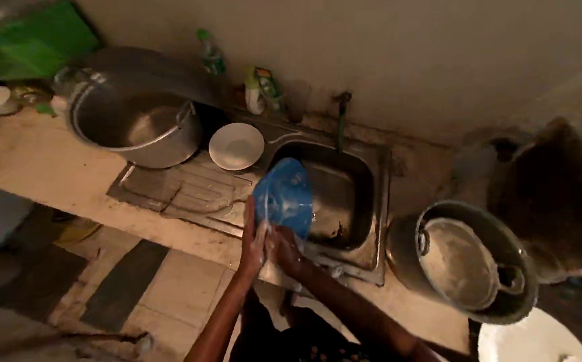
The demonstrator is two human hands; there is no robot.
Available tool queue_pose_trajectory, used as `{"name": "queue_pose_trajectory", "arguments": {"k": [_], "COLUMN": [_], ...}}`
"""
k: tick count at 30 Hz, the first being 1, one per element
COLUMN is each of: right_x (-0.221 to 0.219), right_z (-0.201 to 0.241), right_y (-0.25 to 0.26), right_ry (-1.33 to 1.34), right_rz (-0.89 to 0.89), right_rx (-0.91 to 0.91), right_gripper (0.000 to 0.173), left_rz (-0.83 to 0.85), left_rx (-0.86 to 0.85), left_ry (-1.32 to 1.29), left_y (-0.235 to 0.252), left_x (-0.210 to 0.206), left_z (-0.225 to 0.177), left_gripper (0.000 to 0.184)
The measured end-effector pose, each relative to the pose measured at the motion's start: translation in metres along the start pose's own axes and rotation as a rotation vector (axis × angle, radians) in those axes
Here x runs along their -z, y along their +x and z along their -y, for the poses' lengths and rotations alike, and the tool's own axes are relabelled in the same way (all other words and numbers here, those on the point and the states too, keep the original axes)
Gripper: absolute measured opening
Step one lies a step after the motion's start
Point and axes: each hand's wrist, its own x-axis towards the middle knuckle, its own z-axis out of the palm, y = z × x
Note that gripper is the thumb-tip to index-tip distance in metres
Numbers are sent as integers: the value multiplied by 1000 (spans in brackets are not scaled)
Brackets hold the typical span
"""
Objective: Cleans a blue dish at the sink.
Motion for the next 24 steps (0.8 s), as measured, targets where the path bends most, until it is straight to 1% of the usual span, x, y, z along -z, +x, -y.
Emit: {"name": "queue_pose_trajectory", "arguments": {"k": [2,3,4,5,6,7,8,9,10,11,12,13,14,15,16,17,18,19,20,21,22,23,24], "right_x": [-16,-26,-33,-39,-42,-44,-46,-45,-43,-34,-25,-14,-1,8,10,2,-10,-18,-25,-27,-22,-11,-1], "right_z": [11,13,14,15,16,16,15,12,2,-15,-43,-75,-100,-118,-124,-118,-100,-71,-43,-20,-8,-7,-18], "right_y": [-7,-11,-17,-22,-24,-25,-25,-26,-25,-21,-16,-13,-8,-2,0,-5,-15,-25,-36,-42,-45,-46,-43], "right_ry": [-84,-148,-192,-228,-248,-242,-187,-85,-36,-71,-190,-332,-454,-516,-525,-463,-312,-41,362,705,858,794,544], "right_rz": [44,94,119,151,209,261,320,396,455,520,534,474,400,366,340,320,305,331,298,274,303,360,389], "right_rx": [81,106,150,186,208,231,225,185,159,155,197,251,283,280,274,257,206,101,-32,-94,-87,-62,-5], "right_gripper": [37,42,41,36,30,31,38,52,64,74,75,74,78,81,83,80,71,60,47,46,52,53,49], "left_rz": [-144,-175,-181,-183,-199,-213,-233,-253,-277,-300,-315,-308,-282,-261,-263,-293,-324,-340,-360,-390,-412,-419,-408], "left_rx": [-66,-65,-66,-68,-45,-20,-30,-64,-87,-97,-115,-144,-184,-233,-268,-290,-309,-321,-332,-335,-330,-318,-288], "left_ry": [-83,-99,-80,-26,31,98,166,220,250,257,250,241,234,219,190,163,140,118,101,110,119,137,186], "left_y": [-10,-11,-11,-10,-8,-4,-1,3,5,7,7,5,2,-1,-4,-8,-10,-10,-8,-6,-4,-1,4], "left_x": [1,6,13,19,23,26,28,30,31,32,33,35,35,33,28,20,13,5,-2,-6,-7,-4,2], "left_z": [3,-1,-7,-14,-20,-23,-23,-22,-23,-25,-25,-24,-21,-17,-13,-9,-7,-6,-6,-6,-7,-10,-14], "left_gripper": [87,95,98,89,70,58,54,51,49,46,44,43,44,46,47,45,44,44,43,42,43,43,44]}}
